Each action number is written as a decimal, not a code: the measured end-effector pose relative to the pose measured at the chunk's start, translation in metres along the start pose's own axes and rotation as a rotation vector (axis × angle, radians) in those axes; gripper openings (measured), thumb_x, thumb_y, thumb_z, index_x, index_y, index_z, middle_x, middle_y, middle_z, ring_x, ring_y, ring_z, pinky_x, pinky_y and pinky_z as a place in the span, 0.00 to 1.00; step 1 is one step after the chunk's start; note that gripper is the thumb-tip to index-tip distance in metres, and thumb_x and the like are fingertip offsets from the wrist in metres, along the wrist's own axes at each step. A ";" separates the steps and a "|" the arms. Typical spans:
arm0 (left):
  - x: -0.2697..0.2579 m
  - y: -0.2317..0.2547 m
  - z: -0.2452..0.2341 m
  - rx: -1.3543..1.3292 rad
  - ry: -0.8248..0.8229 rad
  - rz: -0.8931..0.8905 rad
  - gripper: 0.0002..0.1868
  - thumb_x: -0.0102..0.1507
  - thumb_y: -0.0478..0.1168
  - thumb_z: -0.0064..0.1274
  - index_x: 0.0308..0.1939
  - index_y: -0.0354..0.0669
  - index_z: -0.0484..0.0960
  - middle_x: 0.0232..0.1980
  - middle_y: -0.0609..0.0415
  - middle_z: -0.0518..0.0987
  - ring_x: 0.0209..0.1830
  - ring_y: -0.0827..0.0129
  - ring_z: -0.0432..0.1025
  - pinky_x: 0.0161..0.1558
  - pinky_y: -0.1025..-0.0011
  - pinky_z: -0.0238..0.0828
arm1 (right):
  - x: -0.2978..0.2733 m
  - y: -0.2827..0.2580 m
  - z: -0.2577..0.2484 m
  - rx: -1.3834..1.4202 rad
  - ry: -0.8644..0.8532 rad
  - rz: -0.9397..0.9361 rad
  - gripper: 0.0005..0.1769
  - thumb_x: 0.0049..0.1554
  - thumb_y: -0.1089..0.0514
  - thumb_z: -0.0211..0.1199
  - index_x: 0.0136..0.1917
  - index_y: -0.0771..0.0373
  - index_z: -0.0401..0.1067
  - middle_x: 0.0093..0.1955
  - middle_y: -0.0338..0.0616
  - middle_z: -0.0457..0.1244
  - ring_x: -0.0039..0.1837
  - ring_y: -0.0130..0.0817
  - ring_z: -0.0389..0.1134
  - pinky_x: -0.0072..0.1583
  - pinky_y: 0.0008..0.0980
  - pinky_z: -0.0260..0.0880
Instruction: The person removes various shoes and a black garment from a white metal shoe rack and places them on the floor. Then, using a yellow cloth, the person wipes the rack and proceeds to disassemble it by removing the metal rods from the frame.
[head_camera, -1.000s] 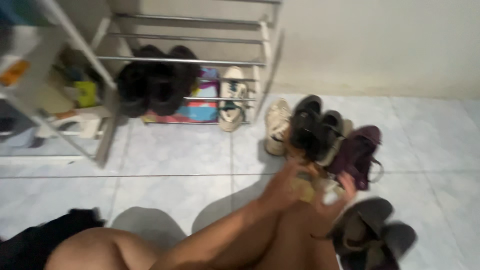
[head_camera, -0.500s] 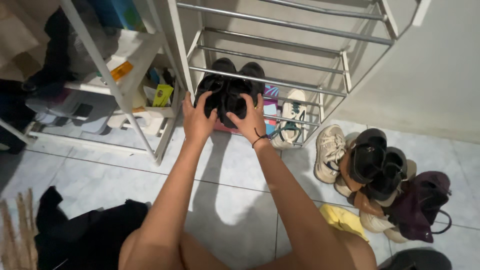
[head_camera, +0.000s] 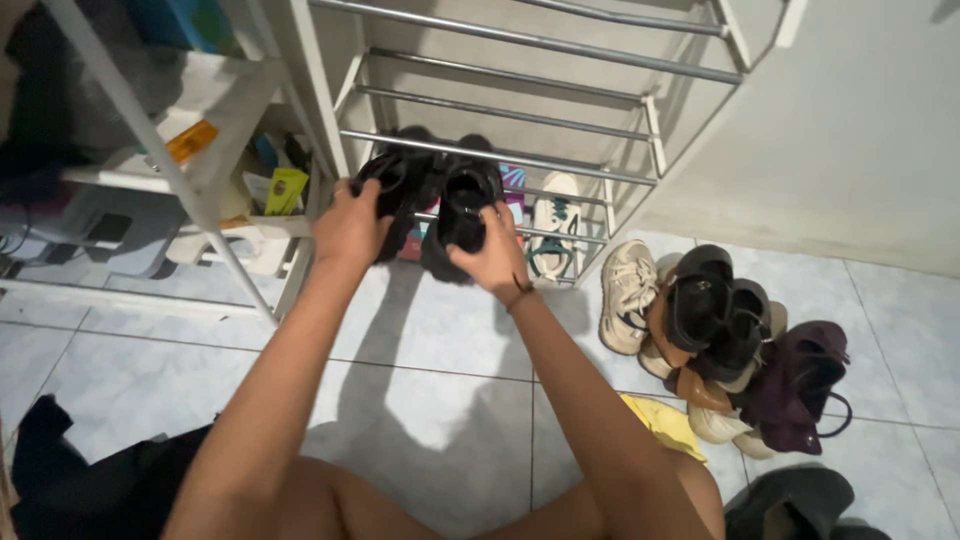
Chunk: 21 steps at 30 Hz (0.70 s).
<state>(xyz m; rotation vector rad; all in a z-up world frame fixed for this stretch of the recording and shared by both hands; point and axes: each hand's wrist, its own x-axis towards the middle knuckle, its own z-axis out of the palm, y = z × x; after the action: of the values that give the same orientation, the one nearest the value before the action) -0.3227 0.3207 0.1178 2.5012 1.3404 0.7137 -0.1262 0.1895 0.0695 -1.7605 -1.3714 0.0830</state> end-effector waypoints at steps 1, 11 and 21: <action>-0.012 0.001 -0.012 0.007 -0.027 0.008 0.27 0.59 0.46 0.65 0.59 0.51 0.74 0.64 0.36 0.71 0.47 0.37 0.76 0.45 0.47 0.74 | -0.013 -0.001 -0.011 -0.001 -0.009 -0.026 0.42 0.45 0.47 0.77 0.66 0.64 0.64 0.77 0.68 0.48 0.74 0.65 0.55 0.70 0.48 0.61; -0.168 0.061 -0.091 -0.026 -0.191 0.147 0.22 0.57 0.50 0.63 0.52 0.50 0.77 0.62 0.48 0.75 0.43 0.46 0.78 0.39 0.54 0.76 | -0.228 -0.023 -0.148 0.307 -0.121 0.370 0.45 0.42 0.52 0.78 0.68 0.61 0.59 0.80 0.58 0.45 0.69 0.51 0.63 0.61 0.43 0.74; -0.222 0.230 -0.024 -0.439 -0.345 0.329 0.16 0.58 0.48 0.65 0.46 0.51 0.80 0.66 0.54 0.72 0.31 0.55 0.77 0.34 0.60 0.74 | -0.383 -0.002 -0.283 -0.186 0.387 0.305 0.28 0.43 0.58 0.80 0.47 0.62 0.63 0.76 0.64 0.53 0.71 0.52 0.61 0.68 0.41 0.63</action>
<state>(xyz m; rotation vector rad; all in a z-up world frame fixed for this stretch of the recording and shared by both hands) -0.2723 0.0065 0.1612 2.3542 0.5873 0.5292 -0.1260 -0.2869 0.0768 -2.0044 -0.8500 -0.2169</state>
